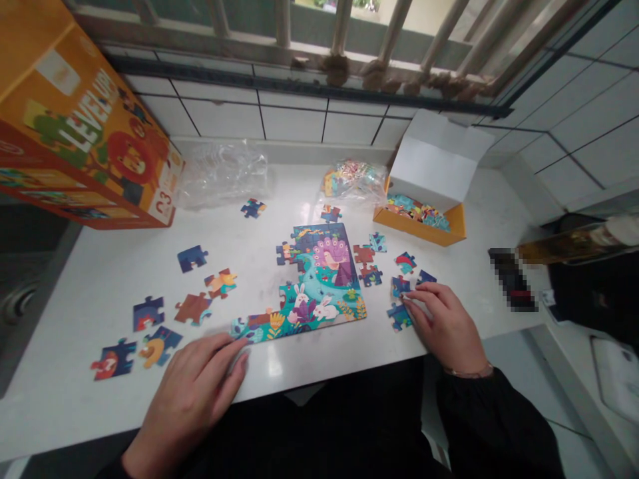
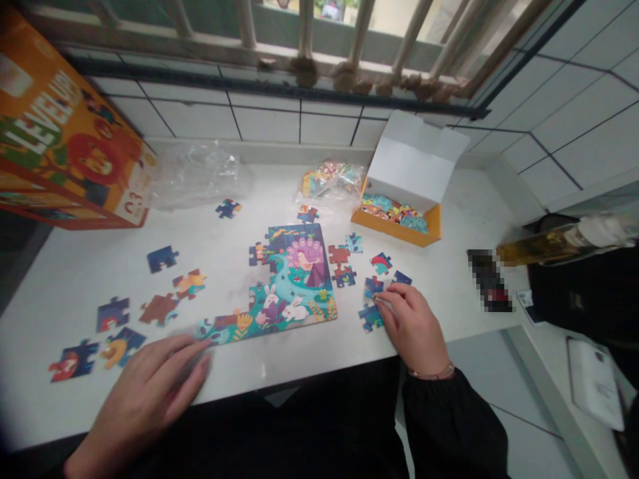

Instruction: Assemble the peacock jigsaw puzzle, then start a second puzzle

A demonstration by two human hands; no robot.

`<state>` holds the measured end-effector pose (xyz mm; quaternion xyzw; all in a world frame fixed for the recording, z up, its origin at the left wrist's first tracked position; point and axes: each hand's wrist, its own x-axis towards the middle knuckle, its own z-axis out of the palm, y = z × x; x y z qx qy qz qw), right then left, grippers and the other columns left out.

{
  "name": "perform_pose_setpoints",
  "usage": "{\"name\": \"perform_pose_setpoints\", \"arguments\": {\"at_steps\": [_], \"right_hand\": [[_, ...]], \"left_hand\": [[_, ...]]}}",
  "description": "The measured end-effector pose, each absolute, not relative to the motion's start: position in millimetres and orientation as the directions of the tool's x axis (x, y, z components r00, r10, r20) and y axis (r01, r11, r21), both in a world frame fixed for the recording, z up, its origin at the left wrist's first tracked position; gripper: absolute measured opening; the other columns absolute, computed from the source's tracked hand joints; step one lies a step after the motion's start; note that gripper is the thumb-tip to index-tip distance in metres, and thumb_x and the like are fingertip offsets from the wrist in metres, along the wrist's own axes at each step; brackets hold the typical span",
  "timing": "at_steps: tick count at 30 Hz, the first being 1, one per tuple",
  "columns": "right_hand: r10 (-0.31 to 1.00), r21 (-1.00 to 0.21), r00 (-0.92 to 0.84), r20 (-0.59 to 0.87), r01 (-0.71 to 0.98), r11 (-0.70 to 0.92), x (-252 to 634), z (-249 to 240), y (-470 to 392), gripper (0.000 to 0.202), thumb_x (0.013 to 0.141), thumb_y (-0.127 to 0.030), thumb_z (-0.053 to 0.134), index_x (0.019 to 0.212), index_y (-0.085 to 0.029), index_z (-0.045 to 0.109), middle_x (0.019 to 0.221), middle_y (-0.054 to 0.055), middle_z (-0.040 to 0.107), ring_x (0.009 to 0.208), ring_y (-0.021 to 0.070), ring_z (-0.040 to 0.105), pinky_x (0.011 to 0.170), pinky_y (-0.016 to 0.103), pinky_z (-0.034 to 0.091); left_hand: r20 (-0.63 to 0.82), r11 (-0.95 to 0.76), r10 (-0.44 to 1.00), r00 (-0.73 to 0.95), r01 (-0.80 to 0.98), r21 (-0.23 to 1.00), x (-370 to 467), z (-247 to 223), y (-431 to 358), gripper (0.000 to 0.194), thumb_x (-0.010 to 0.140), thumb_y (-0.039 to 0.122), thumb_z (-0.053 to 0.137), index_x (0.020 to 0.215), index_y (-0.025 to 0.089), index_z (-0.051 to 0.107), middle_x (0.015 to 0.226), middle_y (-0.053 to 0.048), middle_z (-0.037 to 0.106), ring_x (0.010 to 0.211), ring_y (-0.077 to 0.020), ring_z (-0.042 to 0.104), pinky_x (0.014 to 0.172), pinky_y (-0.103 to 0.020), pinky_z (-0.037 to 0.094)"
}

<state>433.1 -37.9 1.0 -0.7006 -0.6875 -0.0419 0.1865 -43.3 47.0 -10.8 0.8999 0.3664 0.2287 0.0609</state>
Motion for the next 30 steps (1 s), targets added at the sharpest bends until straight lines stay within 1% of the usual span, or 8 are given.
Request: {"name": "perform_pose_setpoints", "arguments": {"at_steps": [5, 10, 13, 15, 18, 22, 28, 30], "right_hand": [[0.993, -0.276, -0.026, 0.112, 0.96, 0.056, 428.3, 10.6, -51.8, 0.026, 0.107, -0.045, 0.064, 0.123, -0.025, 0.073, 0.122, 0.01, 0.075, 0.114, 0.0295, 0.075, 0.101, 0.046, 0.063], [0.998, -0.31, -0.064, 0.015, 0.949, 0.065, 433.6, 5.7, -61.7, 0.047, 0.107, -0.058, 0.059, 0.139, -0.026, 0.071, 0.136, 0.013, 0.074, 0.122, 0.0338, 0.073, 0.109, 0.054, 0.061], [0.998, -0.313, -0.062, -0.021, 0.948, 0.053, 439.2, -0.1, -63.4, 0.058, 0.106, -0.066, 0.056, 0.146, -0.025, 0.067, 0.14, 0.015, 0.071, 0.124, 0.0364, 0.072, 0.11, 0.057, 0.059], [0.997, -0.315, -0.067, -0.029, 0.948, 0.055, 443.1, -3.5, -63.2, 0.064, 0.105, -0.07, 0.054, 0.146, -0.024, 0.068, 0.139, 0.015, 0.071, 0.122, 0.0366, 0.073, 0.108, 0.056, 0.06], [0.996, -0.311, -0.074, -0.051, 0.949, 0.054, 447.6, -6.5, -61.2, 0.067, 0.104, -0.074, 0.053, 0.146, -0.023, 0.068, 0.136, 0.015, 0.072, 0.118, 0.0355, 0.074, 0.104, 0.052, 0.061], [0.993, -0.321, -0.086, -0.081, 0.946, 0.056, 451.4, -6.5, -56.7, 0.065, 0.101, -0.077, 0.056, 0.138, -0.025, 0.071, 0.133, 0.014, 0.073, 0.117, 0.0356, 0.074, 0.104, 0.052, 0.061], [0.992, -0.379, -0.091, -0.082, 0.924, 0.054, 458.2, -10.5, -50.5, 0.061, 0.094, -0.085, 0.058, 0.097, -0.028, 0.077, 0.114, 0.014, 0.074, 0.103, 0.0353, 0.075, 0.096, 0.053, 0.062], [0.988, -0.402, -0.113, -0.105, 0.913, 0.062, 459.4, -12.5, -49.6, 0.061, 0.094, -0.087, 0.057, 0.094, -0.029, 0.077, 0.114, 0.012, 0.073, 0.101, 0.0344, 0.075, 0.095, 0.053, 0.063]], "left_hand": [[0.319, -0.655, 0.754, 0.575, 0.697, 0.292, -51.6, -14.3, 38.2, 0.014, 0.108, 0.033, 0.059, 0.109, 0.022, 0.068, 0.092, -0.005, 0.076, 0.08, -0.0227, 0.071, 0.077, -0.039, 0.052], [0.34, -0.639, 0.761, 0.553, 0.728, 0.248, -47.2, -11.9, 30.5, 0.006, 0.106, 0.024, 0.062, 0.109, 0.021, 0.067, 0.092, -0.005, 0.078, 0.082, -0.023, 0.072, 0.08, -0.039, 0.052], [0.368, -0.569, 0.804, 0.467, 0.785, 0.246, -44.8, -12.4, 25.3, 0.006, 0.104, 0.02, 0.062, 0.109, 0.02, 0.067, 0.086, -0.004, 0.076, 0.076, -0.0217, 0.07, 0.078, -0.038, 0.052], [0.377, -0.514, 0.832, 0.407, 0.821, 0.248, -43.6, -13.0, 23.5, 0.008, 0.104, 0.02, 0.064, 0.111, 0.019, 0.067, 0.081, -0.003, 0.074, 0.072, -0.0213, 0.068, 0.076, -0.038, 0.052], [0.377, -0.506, 0.837, 0.397, 0.824, 0.256, -42.3, -12.4, 23.8, 0.014, 0.104, 0.019, 0.064, 0.116, 0.019, 0.069, 0.088, -0.004, 0.078, 0.076, -0.021, 0.071, 0.077, -0.039, 0.053], [0.367, -0.551, 0.817, 0.444, 0.788, 0.274, -41.6, -9.8, 25.2, 0.009, 0.104, 0.018, 0.063, 0.107, 0.02, 0.071, 0.095, -0.004, 0.082, 0.081, -0.0214, 0.074, 0.077, -0.039, 0.054], [0.348, -0.544, 0.827, 0.441, 0.784, 0.3, -40.2, -6.1, 24.2, 0.009, 0.105, 0.02, 0.063, 0.1, 0.02, 0.071, 0.086, -0.003, 0.079, 0.076, -0.0221, 0.07, 0.075, -0.039, 0.051], [0.346, -0.538, 0.831, 0.436, 0.786, 0.304, -38.9, -3.9, 24.1, 0.012, 0.106, 0.021, 0.062, 0.098, 0.02, 0.07, 0.082, -0.003, 0.077, 0.074, -0.0218, 0.068, 0.073, -0.039, 0.05]]}}
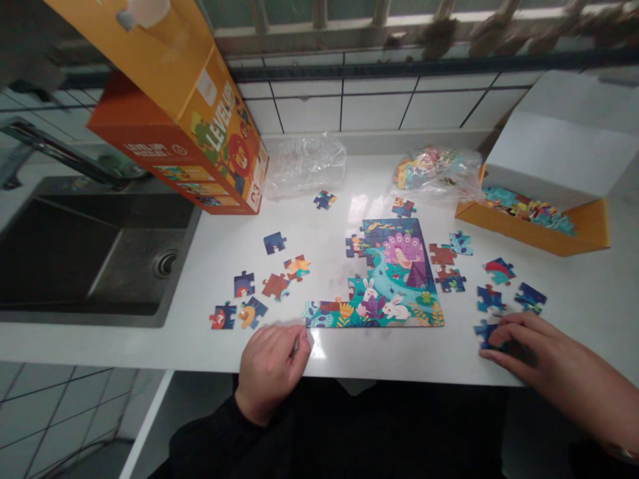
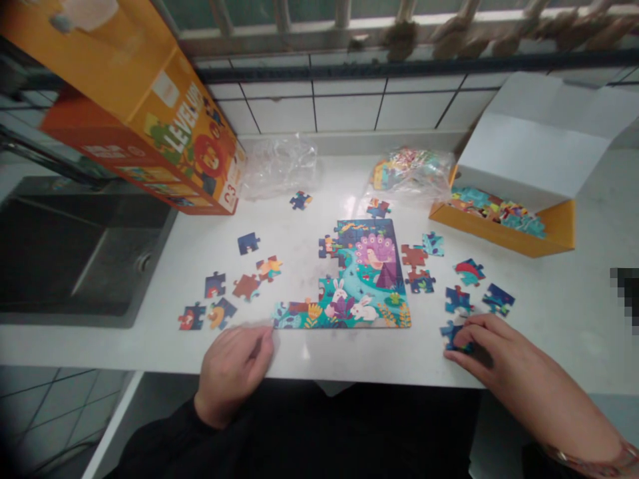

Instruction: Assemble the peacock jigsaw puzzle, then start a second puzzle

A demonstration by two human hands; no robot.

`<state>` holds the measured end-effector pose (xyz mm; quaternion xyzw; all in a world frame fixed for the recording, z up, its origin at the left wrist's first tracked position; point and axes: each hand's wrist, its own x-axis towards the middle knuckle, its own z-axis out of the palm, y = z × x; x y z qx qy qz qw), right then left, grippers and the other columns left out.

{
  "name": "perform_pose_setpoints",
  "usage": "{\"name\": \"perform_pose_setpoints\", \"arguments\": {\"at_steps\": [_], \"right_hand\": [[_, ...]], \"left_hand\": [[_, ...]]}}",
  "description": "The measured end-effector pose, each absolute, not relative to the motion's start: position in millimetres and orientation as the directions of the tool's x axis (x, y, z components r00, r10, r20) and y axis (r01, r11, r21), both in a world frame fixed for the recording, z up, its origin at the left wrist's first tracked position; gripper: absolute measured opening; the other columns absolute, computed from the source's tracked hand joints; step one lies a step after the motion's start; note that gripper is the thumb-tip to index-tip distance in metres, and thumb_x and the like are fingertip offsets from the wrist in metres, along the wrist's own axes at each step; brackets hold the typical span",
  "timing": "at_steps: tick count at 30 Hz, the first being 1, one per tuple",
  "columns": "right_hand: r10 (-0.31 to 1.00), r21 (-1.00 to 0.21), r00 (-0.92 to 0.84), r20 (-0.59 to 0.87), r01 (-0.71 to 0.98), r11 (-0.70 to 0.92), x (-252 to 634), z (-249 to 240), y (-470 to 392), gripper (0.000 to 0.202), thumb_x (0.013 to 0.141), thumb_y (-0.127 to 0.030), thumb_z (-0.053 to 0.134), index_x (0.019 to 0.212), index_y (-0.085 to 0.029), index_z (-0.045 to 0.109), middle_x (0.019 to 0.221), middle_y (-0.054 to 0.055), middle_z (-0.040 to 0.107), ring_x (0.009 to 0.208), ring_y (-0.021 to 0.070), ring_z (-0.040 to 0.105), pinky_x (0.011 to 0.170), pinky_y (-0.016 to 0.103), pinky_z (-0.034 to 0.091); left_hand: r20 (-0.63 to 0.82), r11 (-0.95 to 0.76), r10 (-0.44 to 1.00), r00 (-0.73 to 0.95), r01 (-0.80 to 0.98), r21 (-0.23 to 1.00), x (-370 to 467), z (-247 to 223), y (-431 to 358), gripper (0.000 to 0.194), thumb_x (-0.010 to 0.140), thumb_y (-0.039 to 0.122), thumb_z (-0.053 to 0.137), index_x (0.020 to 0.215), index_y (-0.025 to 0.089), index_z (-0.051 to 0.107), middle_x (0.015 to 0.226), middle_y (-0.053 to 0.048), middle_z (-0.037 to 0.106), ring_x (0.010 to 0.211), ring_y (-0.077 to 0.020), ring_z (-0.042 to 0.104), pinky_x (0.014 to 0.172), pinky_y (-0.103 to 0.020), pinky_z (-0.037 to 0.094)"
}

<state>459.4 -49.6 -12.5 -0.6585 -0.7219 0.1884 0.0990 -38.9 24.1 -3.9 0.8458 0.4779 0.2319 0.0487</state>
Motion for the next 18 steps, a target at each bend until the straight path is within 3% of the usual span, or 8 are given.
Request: {"name": "perform_pose_setpoints", "arguments": {"at_steps": [8, 13, 18], "right_hand": [[0.993, -0.413, -0.083, -0.087, 0.91, 0.04, 457.8, -13.8, -53.2, 0.059, 0.091, -0.086, 0.062, 0.103, -0.029, 0.075, 0.109, 0.01, 0.076, 0.094, 0.0338, 0.076, 0.087, 0.052, 0.063], [0.995, -0.348, 0.069, -0.067, 0.933, -0.088, 451.2, -14.2, -59.6, 0.067, 0.089, -0.089, 0.062, 0.109, -0.025, 0.07, 0.097, 0.015, 0.075, 0.079, 0.0311, 0.073, 0.071, 0.046, 0.06], [0.993, -0.309, 0.078, -0.094, 0.945, -0.104, 437.1, -7.2, -60.7, 0.059, 0.098, -0.077, 0.06, 0.119, -0.022, 0.067, 0.099, 0.013, 0.077, 0.081, 0.0294, 0.074, 0.07, 0.042, 0.059]], "left_hand": [[0.325, -0.528, 0.84, 0.435, 0.793, 0.302, -38.5, -1.9, 24.2, 0.02, 0.107, 0.023, 0.058, 0.093, 0.021, 0.072, 0.081, -0.004, 0.077, 0.075, -0.0213, 0.069, 0.074, -0.037, 0.05], [0.348, -0.557, 0.819, 0.455, 0.776, 0.297, -39.3, -2.5, 26.4, 0.02, 0.108, 0.024, 0.057, 0.093, 0.021, 0.071, 0.083, -0.005, 0.078, 0.075, -0.0216, 0.071, 0.074, -0.038, 0.052], [0.387, -0.58, 0.798, 0.462, 0.763, 0.285, -39.8, -3.2, 29.0, 0.018, 0.107, 0.026, 0.058, 0.095, 0.021, 0.071, 0.086, -0.004, 0.08, 0.076, -0.0214, 0.072, 0.076, -0.037, 0.054]]}}
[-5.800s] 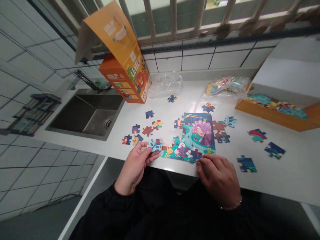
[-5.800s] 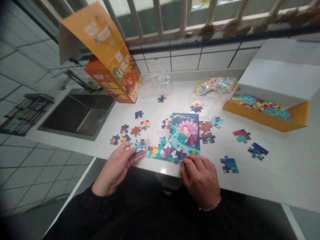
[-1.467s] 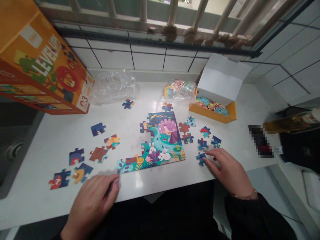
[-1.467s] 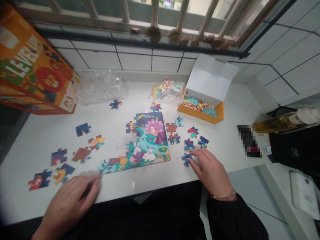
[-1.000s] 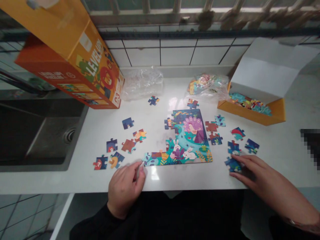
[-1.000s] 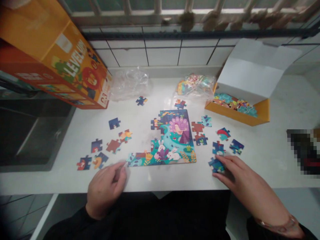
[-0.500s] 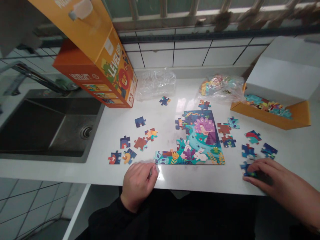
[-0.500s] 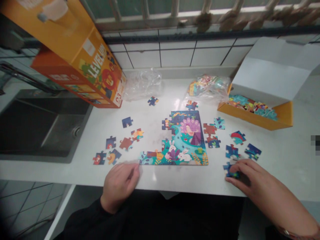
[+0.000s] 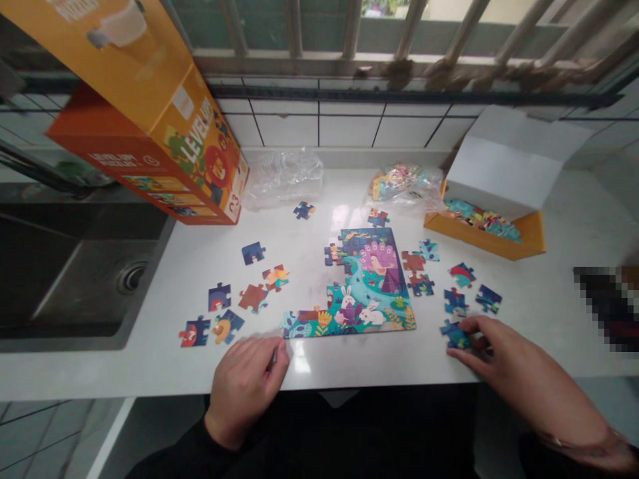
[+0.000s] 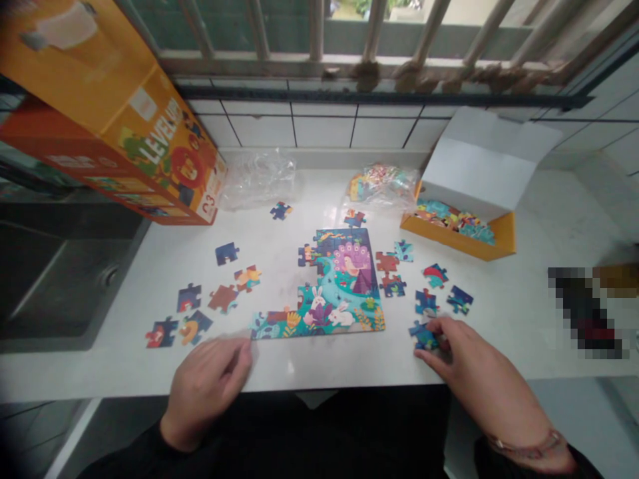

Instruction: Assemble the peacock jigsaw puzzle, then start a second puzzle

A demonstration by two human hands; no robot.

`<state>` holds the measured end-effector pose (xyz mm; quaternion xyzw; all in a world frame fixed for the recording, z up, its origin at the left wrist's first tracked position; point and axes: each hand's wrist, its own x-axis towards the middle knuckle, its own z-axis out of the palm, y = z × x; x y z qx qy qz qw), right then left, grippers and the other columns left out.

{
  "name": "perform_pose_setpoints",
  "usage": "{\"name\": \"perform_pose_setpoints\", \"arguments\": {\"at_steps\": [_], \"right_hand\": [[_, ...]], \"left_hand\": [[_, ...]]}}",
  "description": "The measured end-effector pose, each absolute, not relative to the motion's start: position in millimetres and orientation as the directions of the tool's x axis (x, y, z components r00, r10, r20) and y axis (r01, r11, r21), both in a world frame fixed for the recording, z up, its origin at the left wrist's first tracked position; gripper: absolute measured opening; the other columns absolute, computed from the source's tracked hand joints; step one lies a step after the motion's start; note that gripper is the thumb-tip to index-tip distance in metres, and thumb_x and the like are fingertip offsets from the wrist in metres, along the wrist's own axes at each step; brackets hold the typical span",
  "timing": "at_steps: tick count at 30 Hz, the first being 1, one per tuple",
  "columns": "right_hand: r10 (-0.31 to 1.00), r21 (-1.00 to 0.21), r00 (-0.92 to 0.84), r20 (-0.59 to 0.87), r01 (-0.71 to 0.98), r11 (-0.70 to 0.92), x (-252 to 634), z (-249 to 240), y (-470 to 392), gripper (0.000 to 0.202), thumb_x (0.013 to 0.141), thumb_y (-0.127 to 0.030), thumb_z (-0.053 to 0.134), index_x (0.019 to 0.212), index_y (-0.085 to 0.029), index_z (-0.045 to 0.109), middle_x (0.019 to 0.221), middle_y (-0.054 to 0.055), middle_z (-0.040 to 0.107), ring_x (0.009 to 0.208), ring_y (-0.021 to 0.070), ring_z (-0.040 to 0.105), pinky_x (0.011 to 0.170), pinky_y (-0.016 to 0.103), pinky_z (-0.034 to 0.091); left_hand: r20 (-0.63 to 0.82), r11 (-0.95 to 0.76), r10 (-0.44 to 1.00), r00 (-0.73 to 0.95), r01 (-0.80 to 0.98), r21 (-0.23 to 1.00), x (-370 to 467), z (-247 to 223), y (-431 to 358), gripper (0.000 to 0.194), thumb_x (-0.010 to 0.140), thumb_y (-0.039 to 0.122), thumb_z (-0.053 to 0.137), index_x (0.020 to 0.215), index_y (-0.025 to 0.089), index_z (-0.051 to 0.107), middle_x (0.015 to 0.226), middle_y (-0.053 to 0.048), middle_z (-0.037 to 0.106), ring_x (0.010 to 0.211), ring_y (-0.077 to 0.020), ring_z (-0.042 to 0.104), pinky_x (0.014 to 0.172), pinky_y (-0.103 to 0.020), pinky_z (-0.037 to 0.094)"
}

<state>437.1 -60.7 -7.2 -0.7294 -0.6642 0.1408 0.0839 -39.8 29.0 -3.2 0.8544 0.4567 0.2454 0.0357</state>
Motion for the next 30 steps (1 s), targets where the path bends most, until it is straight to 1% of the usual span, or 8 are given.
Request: {"name": "perform_pose_setpoints", "arguments": {"at_steps": [4, 7, 11, 17, 20, 24, 27, 30], "right_hand": [[0.99, -0.294, 0.071, -0.12, 0.95, -0.104, 433.6, -2.4, -57.4, 0.047, 0.099, -0.069, 0.063, 0.116, -0.025, 0.066, 0.096, 0.01, 0.076, 0.078, 0.0273, 0.073, 0.069, 0.04, 0.059], [0.987, -0.282, 0.066, -0.148, 0.954, -0.106, 435.9, -3.1, -56.6, 0.043, 0.098, -0.065, 0.066, 0.116, -0.026, 0.064, 0.095, 0.008, 0.075, 0.077, 0.0266, 0.073, 0.068, 0.04, 0.059], [0.987, -0.288, 0.065, -0.144, 0.952, -0.104, 436.0, -3.7, -57.7, 0.039, 0.098, -0.06, 0.067, 0.118, -0.026, 0.064, 0.096, 0.008, 0.077, 0.077, 0.0274, 0.074, 0.069, 0.04, 0.06], [0.993, -0.284, 0.045, -0.114, 0.956, -0.075, 427.3, 3.2, -57.3, 0.034, 0.098, -0.051, 0.068, 0.121, -0.026, 0.065, 0.106, 0.01, 0.078, 0.079, 0.0268, 0.075, 0.07, 0.039, 0.062], [0.997, -0.272, 0.009, -0.081, 0.962, -0.03, 425.6, 3.5, -55.9, 0.037, 0.096, -0.048, 0.069, 0.126, -0.026, 0.066, 0.119, 0.011, 0.078, 0.095, 0.0301, 0.078, 0.082, 0.043, 0.065], [0.997, -0.247, 0.013, -0.072, 0.969, -0.03, 425.3, 4.3, -52.4, 0.051, 0.094, -0.043, 0.07, 0.14, -0.024, 0.062, 0.132, 0.013, 0.074, 0.115, 0.0329, 0.077, 0.099, 0.047, 0.064], [0.995, -0.257, 0.018, -0.095, 0.966, -0.042, 422.0, 10.6, -48.0, 0.051, 0.094, -0.038, 0.069, 0.143, -0.024, 0.061, 0.134, 0.013, 0.073, 0.118, 0.0321, 0.075, 0.102, 0.047, 0.063], [0.993, -0.303, -0.006, -0.12, 0.953, -0.031, 415.4, 17.5, -44.1, 0.043, 0.096, -0.033, 0.065, 0.138, -0.027, 0.065, 0.13, 0.011, 0.074, 0.114, 0.0296, 0.076, 0.1, 0.045, 0.063]], "left_hand": [[0.394, -0.585, 0.793, 0.465, 0.762, 0.277, -40.0, -4.3, 29.5, 0.018, 0.108, 0.026, 0.058, 0.095, 0.021, 0.07, 0.085, -0.004, 0.079, 0.075, -0.0216, 0.072, 0.074, -0.038, 0.054], [0.39, -0.585, 0.792, 0.469, 0.764, 0.271, -39.9, -4.5, 29.1, 0.018, 0.108, 0.025, 0.058, 0.095, 0.02, 0.07, 0.084, -0.003, 0.078, 0.075, -0.0218, 0.071, 0.073, -0.038, 0.053], [0.384, -0.583, 0.796, 0.468, 0.765, 0.275, -39.5, -4.4, 28.6, 0.016, 0.107, 0.025, 0.059, 0.097, 0.02, 0.07, 0.085, -0.003, 0.078, 0.076, -0.0221, 0.071, 0.075, -0.038, 0.053], [0.391, -0.596, 0.786, 0.478, 0.755, 0.275, -40.1, -5.4, 29.3, 0.014, 0.107, 0.024, 0.06, 0.097, 0.02, 0.07, 0.088, -0.005, 0.079, 0.078, -0.0231, 0.072, 0.076, -0.039, 0.052], [0.388, -0.598, 0.785, 0.482, 0.753, 0.275, -41.2, -6.0, 29.5, 0.013, 0.107, 0.025, 0.061, 0.099, 0.02, 0.07, 0.088, -0.005, 0.079, 0.079, -0.023, 0.072, 0.079, -0.039, 0.052], [0.395, -0.606, 0.778, 0.489, 0.75, 0.265, -42.2, -6.1, 30.1, 0.013, 0.108, 0.024, 0.061, 0.099, 0.019, 0.07, 0.088, -0.004, 0.079, 0.079, -0.0217, 0.071, 0.08, -0.037, 0.052], [0.406, -0.617, 0.766, 0.498, 0.746, 0.251, -42.9, -7.1, 31.1, 0.013, 0.108, 0.025, 0.061, 0.1, 0.019, 0.07, 0.089, -0.004, 0.079, 0.079, -0.0218, 0.072, 0.081, -0.037, 0.052], [0.403, -0.616, 0.767, 0.499, 0.748, 0.246, -43.9, -9.3, 31.9, 0.013, 0.108, 0.027, 0.062, 0.101, 0.019, 0.069, 0.09, -0.005, 0.079, 0.079, -0.022, 0.072, 0.081, -0.037, 0.051]]}}
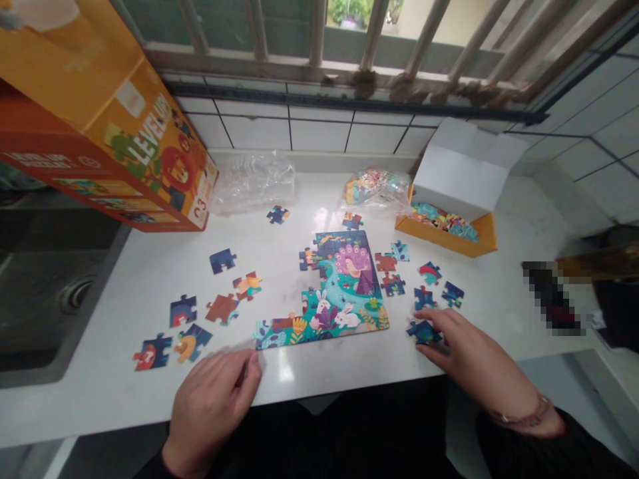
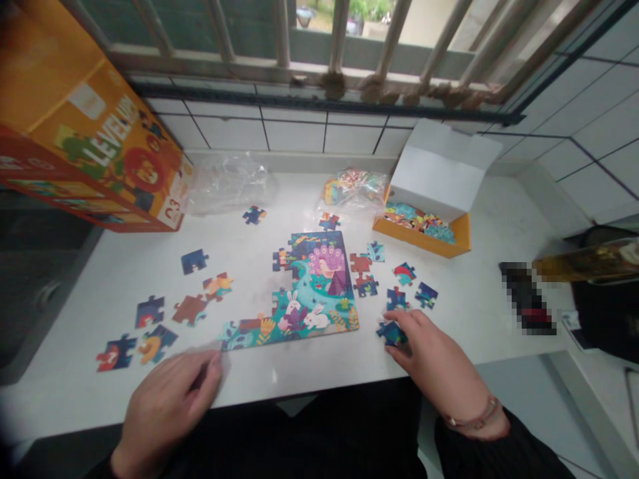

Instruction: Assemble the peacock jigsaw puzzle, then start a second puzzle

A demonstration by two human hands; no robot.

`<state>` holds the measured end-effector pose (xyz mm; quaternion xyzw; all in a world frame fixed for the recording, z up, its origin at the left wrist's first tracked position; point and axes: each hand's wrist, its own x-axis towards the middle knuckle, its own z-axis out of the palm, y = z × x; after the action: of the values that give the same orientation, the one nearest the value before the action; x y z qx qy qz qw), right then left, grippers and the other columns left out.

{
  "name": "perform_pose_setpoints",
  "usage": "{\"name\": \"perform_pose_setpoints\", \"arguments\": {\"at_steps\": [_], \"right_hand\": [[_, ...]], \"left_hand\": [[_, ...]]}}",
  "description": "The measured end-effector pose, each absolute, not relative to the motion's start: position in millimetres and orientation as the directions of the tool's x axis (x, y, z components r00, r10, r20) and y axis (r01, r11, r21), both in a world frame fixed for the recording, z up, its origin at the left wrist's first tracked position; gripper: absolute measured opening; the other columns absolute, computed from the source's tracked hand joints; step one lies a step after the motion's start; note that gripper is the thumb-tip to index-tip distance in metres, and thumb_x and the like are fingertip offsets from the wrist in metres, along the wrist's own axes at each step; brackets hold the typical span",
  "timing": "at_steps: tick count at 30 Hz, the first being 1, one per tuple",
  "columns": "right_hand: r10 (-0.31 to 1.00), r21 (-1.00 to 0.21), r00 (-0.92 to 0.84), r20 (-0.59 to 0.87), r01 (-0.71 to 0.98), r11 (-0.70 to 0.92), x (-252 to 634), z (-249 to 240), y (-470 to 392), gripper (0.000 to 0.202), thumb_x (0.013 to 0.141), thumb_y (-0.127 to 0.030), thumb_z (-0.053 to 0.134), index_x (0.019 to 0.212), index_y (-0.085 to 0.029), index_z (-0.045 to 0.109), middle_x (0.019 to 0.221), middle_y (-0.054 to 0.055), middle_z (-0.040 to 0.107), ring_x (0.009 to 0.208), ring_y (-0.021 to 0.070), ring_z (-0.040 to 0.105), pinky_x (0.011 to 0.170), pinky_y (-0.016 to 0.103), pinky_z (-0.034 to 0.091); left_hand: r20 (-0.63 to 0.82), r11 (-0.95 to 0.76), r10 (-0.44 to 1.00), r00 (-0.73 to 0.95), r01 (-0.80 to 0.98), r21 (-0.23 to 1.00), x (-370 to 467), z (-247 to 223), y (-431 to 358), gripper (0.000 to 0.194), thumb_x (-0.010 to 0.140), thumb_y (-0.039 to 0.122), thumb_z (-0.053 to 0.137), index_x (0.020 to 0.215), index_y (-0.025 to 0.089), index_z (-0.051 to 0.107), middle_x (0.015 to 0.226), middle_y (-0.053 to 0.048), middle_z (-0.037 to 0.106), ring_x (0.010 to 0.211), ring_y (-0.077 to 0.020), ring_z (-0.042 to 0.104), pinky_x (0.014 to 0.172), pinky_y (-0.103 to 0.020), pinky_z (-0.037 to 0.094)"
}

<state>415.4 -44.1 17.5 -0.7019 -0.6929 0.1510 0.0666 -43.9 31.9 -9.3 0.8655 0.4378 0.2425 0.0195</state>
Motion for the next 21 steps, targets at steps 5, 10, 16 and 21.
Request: {"name": "perform_pose_setpoints", "arguments": {"at_steps": [5, 10, 16, 21], "right_hand": [[0.977, -0.386, -0.021, -0.212, 0.92, -0.064, 404.6, 19.1, -43.4, 0.035, 0.095, -0.025, 0.06, 0.129, -0.028, 0.069, 0.115, 0.006, 0.078, 0.1, 0.0247, 0.078, 0.091, 0.038, 0.063], [0.972, -0.367, 0.092, -0.216, 0.915, -0.168, 403.3, 20.5, -37.7, 0.056, 0.092, -0.026, 0.057, 0.148, -0.025, 0.059, 0.1, 0.004, 0.076, 0.082, 0.0224, 0.076, 0.076, 0.035, 0.059], [0.978, -0.338, 0.111, -0.176, 0.926, -0.166, 409.5, 25.0, -24.1, 0.036, 0.103, -0.039, 0.053, 0.133, -0.026, 0.068, 0.094, 0.004, 0.077, 0.08, 0.0235, 0.076, 0.073, 0.036, 0.058], [0.988, -0.23, 0.139, -0.062, 0.962, -0.15, 410.9, 24.8, -7.4, 0.031, 0.106, -0.037, 0.051, 0.125, -0.023, 0.071, 0.108, 0.009, 0.08, 0.087, 0.0257, 0.078, 0.078, 0.038, 0.059]], "left_hand": [[0.4, -0.617, 0.768, 0.501, 0.746, 0.25, -45.1, -11.0, 32.6, 0.012, 0.108, 0.027, 0.061, 0.101, 0.02, 0.068, 0.088, -0.004, 0.078, 0.078, -0.0222, 0.072, 0.079, -0.037, 0.051], [0.414, -0.622, 0.759, 0.502, 0.748, 0.231, -44.1, -9.1, 33.0, 0.014, 0.109, 0.03, 0.059, 0.101, 0.021, 0.068, 0.089, -0.004, 0.078, 0.077, -0.0221, 0.073, 0.079, -0.037, 0.052], [0.398, -0.617, 0.768, 0.502, 0.748, 0.245, -44.3, -10.3, 32.7, 0.013, 0.108, 0.029, 0.06, 0.102, 0.021, 0.068, 0.089, -0.004, 0.078, 0.077, -0.0226, 0.073, 0.078, -0.038, 0.052], [0.407, -0.621, 0.761, 0.505, 0.749, 0.231, -44.3, -10.8, 32.9, 0.013, 0.109, 0.03, 0.059, 0.103, 0.022, 0.067, 0.088, -0.004, 0.078, 0.077, -0.0221, 0.072, 0.078, -0.038, 0.052]]}}
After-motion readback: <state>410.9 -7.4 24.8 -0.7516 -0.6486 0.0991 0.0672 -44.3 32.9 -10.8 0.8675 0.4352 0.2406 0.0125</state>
